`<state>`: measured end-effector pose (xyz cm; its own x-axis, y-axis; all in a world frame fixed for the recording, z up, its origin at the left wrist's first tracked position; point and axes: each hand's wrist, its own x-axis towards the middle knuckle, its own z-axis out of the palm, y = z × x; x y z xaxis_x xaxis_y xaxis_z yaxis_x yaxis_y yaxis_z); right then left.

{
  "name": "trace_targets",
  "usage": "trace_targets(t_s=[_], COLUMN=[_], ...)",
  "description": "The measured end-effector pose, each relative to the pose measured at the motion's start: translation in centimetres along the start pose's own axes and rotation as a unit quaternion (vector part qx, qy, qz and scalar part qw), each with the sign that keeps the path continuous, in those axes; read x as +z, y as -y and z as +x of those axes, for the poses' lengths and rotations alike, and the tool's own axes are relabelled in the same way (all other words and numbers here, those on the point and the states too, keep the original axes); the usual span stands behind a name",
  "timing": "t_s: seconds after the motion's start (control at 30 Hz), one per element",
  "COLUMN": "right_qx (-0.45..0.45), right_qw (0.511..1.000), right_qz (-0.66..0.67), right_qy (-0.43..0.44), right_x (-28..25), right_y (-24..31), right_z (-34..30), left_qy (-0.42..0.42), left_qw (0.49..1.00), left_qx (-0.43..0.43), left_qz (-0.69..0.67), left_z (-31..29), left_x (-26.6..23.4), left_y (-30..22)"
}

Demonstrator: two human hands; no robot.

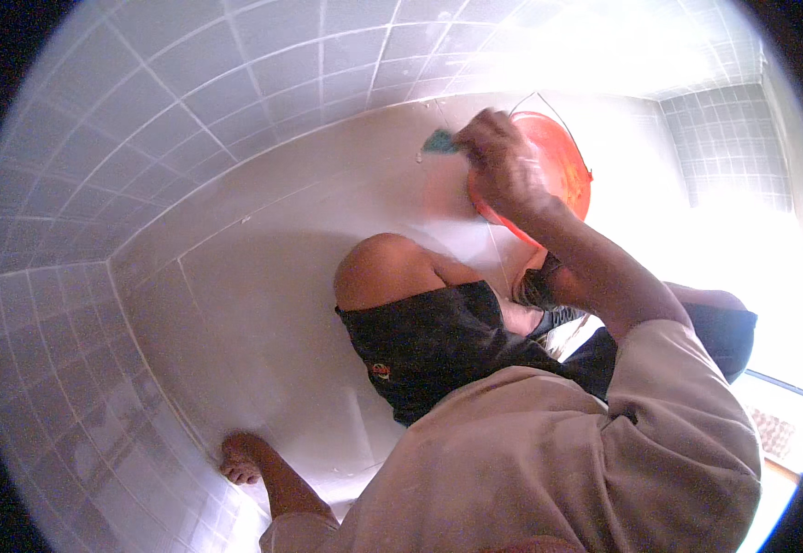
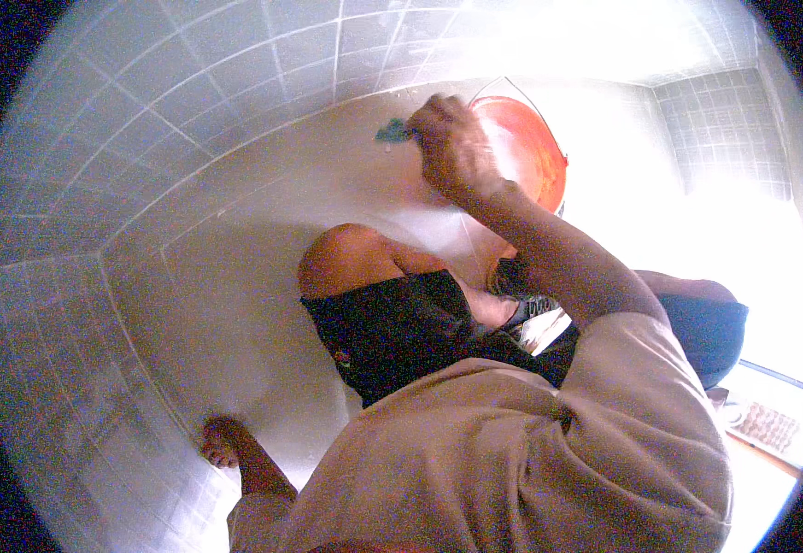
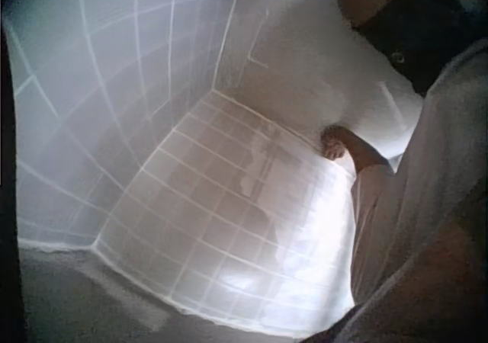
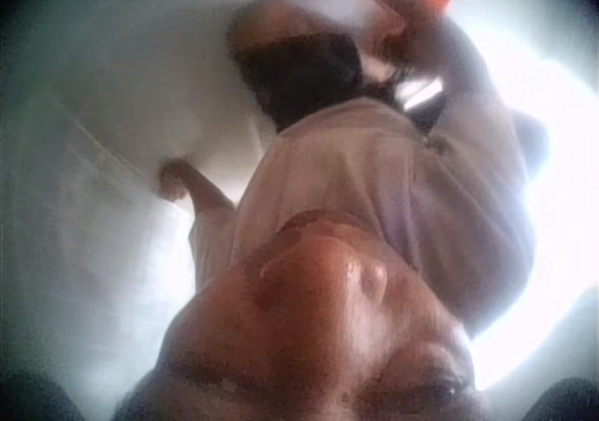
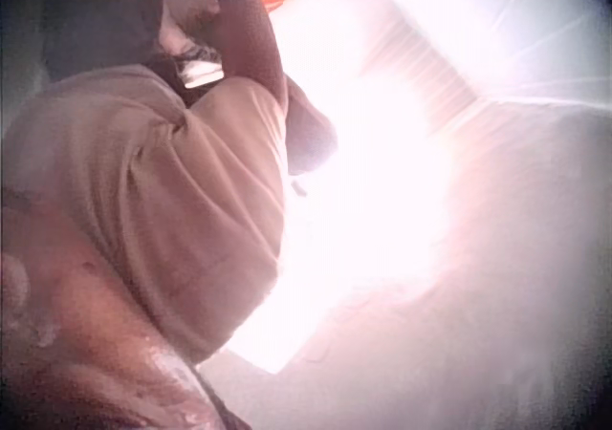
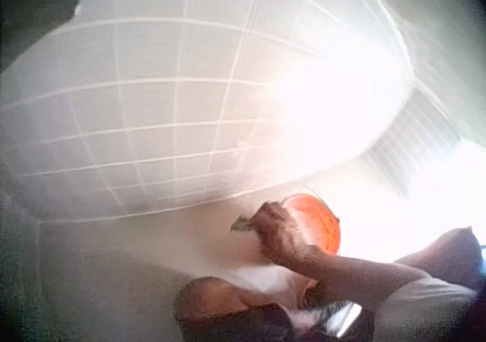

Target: The person wipes a tiled wall with a small sponge and rinses the sponge in a red bucket of water while crouched on the floor.

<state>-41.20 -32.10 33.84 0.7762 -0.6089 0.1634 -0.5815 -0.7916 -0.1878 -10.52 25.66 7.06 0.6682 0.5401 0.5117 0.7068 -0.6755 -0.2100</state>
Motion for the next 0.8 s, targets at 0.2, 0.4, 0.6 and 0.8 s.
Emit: trace_targets(t_s=[0.2,0.4,0.6,0.8], right_qx=[0.312,0.309,0.14,0.194], right_qw=[0.942,0.945,0.94,0.959], right_qz=[0.016,-0.062,-0.176,-0.033], right_qy=[-0.121,0.094,0.256,0.205], right_x=[-1.7,3.2,8.8,2.7], right_y=[-5.8,-13.3,-16.1,-14.9], right_z=[-7.3,-11.4,-12.5,-10.4], left_qy=[-0.005,0.017,0.031,-0.013], left_qw=[1.0,0.999,0.997,0.998], left_qx=[0.012,0.013,-0.001,-0.008], left_qz=[0.016,0.033,0.077,0.06], left_z=[1.3,-0.5,-0.4,0.1], left_x=[-0.2,-0.2,1.5,0.4], left_y=[-0.6,-2.4,-0.5,0.2])
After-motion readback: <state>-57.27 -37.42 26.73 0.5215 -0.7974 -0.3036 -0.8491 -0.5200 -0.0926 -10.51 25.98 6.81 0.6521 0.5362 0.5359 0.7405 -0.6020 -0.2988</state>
